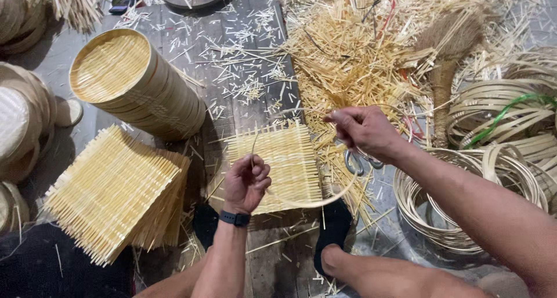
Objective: The person assembles a bamboo basket base by placing a circular frame onto woven bamboo strips, trimming the excess strips with shears, and then attaching the base to the bottom of a partially constructed basket.
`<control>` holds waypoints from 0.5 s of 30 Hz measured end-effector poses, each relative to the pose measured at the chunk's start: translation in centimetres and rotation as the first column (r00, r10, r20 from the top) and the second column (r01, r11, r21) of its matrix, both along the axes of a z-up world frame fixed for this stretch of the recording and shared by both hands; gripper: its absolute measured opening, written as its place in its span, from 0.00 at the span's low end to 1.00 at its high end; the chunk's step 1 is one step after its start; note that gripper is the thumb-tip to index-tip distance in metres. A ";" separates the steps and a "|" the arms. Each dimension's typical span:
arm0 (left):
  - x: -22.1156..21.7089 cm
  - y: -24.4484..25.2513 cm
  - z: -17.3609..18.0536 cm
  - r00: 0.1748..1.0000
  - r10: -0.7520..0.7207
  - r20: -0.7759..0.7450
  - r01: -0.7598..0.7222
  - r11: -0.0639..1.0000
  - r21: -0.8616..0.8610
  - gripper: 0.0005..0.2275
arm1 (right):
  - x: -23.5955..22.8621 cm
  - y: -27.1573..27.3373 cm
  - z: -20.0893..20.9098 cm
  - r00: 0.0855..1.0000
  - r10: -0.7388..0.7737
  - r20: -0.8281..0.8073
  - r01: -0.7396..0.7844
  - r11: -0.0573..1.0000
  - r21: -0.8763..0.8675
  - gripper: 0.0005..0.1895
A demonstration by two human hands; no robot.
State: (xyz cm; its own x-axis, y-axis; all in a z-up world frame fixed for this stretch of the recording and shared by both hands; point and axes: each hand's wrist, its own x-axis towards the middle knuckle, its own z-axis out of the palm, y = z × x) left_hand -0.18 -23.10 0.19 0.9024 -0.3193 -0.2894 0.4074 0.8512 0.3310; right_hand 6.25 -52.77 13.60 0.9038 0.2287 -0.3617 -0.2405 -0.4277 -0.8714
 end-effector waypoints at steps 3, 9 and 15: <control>0.4 0.8 2.6 0.996 -0.091 -0.010 0.090 0.954 0.286 0.14 | -0.2 0.7 -0.3 0.996 0.062 -0.068 -0.065 0.997 -0.035 0.23; 0.9 1.1 3.8 0.957 -0.264 -0.117 0.286 0.820 0.496 0.17 | 0.2 1.5 -3.4 0.980 0.149 -0.131 -0.157 0.986 -0.053 0.30; 0.6 2.4 2.3 0.995 -0.097 0.022 0.086 0.947 0.309 0.16 | 0.2 3.9 -1.5 0.860 0.207 0.466 -0.196 0.978 -0.072 0.09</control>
State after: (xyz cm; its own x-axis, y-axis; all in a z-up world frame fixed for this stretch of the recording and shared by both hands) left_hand 0.37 -20.65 2.50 0.8851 -0.3018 -0.3544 0.4617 0.6653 0.5866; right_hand 6.43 -48.91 12.09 0.9030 0.4211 0.0856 0.2867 -0.4420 -0.8499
